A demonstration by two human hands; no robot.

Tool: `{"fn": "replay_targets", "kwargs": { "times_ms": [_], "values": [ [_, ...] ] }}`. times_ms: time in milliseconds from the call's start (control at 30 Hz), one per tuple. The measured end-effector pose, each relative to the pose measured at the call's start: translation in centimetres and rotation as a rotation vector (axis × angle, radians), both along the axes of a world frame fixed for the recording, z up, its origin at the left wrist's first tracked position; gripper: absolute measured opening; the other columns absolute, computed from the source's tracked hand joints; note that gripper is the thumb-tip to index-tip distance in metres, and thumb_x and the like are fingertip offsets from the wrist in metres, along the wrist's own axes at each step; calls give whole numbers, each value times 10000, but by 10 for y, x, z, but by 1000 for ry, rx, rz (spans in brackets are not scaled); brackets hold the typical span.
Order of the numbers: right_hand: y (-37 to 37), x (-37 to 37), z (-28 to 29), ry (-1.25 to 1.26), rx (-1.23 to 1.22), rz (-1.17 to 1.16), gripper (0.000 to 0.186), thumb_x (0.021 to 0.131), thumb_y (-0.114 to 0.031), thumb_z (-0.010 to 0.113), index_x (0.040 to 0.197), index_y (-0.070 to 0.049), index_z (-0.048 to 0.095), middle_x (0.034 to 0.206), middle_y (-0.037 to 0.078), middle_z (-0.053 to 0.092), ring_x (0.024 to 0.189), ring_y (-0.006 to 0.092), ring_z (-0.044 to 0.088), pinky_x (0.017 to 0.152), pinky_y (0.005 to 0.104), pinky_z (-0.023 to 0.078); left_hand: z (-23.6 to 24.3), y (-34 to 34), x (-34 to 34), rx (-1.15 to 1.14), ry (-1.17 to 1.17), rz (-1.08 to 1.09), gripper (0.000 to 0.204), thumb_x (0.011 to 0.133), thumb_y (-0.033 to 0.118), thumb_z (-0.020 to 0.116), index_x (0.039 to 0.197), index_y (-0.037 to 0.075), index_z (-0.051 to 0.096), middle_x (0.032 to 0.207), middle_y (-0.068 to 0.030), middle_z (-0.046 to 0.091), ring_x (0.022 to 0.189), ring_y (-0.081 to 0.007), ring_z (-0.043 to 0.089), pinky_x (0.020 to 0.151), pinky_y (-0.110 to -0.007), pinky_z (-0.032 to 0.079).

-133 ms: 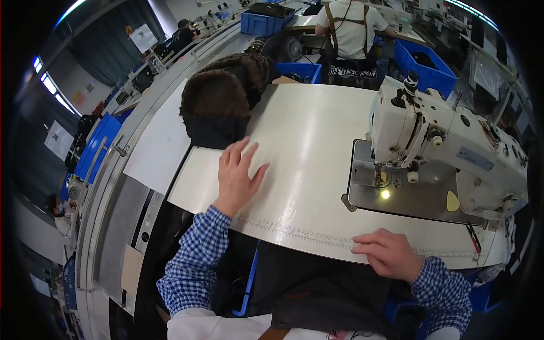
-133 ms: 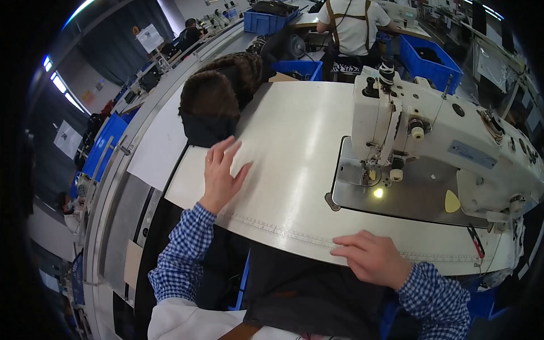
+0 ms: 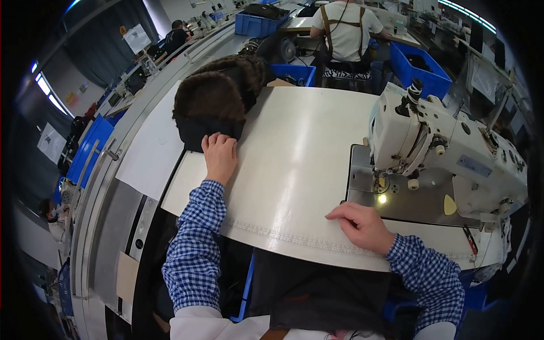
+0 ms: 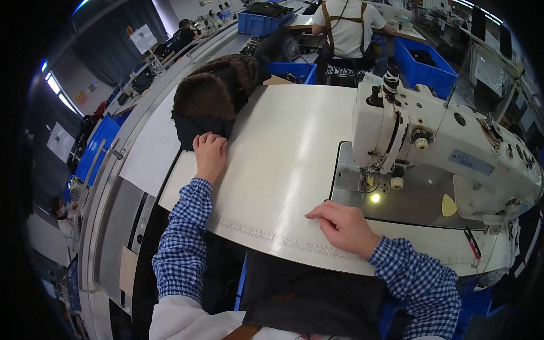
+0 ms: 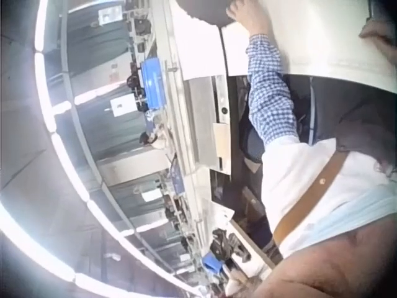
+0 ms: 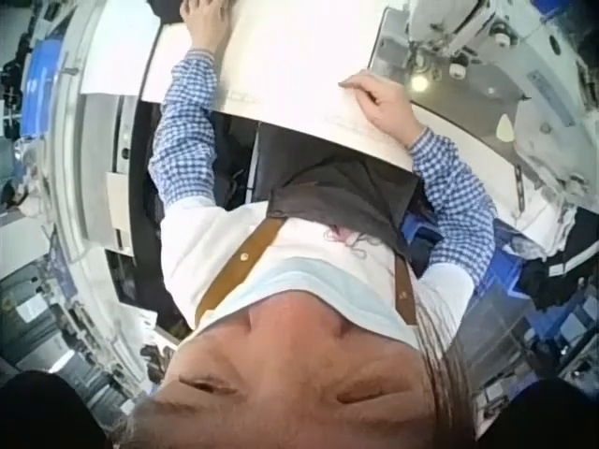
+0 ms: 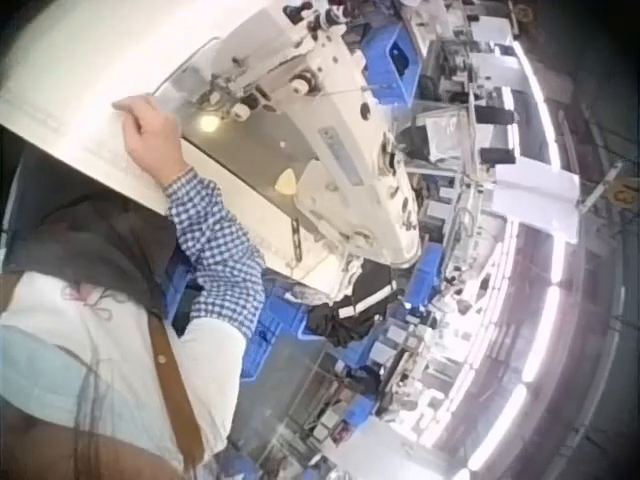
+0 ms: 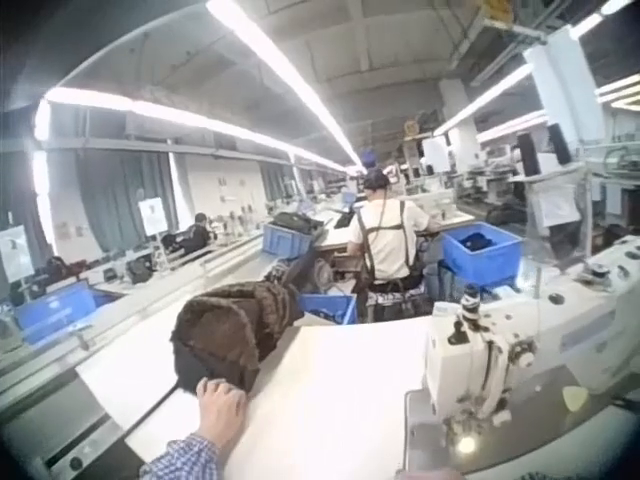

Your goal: Sewing pieces of leather and fur together using an industrial sewing machine.

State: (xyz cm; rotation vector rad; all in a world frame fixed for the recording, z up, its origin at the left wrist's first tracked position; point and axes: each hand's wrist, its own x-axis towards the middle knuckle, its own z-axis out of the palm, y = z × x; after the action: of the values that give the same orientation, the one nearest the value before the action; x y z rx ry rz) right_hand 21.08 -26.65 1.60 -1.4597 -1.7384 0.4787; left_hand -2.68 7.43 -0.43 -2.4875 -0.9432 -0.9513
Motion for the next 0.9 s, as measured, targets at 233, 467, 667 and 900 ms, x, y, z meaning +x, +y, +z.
{"fn": "replay_targets", "kwargs": {
  "times_ms": [233,467,667,900],
  "values": [
    [-1,13,-9,126,60,-54,242,872,34,624,1063,-57,739,1074,83,727,760,196,690,668,298,551,3,-92,24,-416,-186,-478,96,957,54,655,1051,56,637,815,-147,663,681,-323,656,632,-394,528],
    [41,17,7,-304,366,90,281,827,-54,730,1108,-64,728,1247,116,698,1187,318,645,1028,453,505,-2,-211,57,-354,116,-866,177,852,141,637,1011,64,635,783,-51,616,700,-223,671,633,-360,529],
    [42,27,6,-418,221,141,236,907,-48,660,1133,-16,722,1282,144,695,1273,342,609,1120,501,427,-20,-297,12,-206,-229,-960,224,957,113,616,1148,52,716,1309,-127,668,1206,-281,634,1100,-467,494],
    [39,28,5,-514,133,103,240,967,1,601,1183,1,706,1353,155,668,1350,341,559,1175,457,377,-95,-293,-165,-655,385,14,330,854,237,775,1141,84,717,1182,-95,671,1230,-301,588,1139,-544,376]
  ]
}}
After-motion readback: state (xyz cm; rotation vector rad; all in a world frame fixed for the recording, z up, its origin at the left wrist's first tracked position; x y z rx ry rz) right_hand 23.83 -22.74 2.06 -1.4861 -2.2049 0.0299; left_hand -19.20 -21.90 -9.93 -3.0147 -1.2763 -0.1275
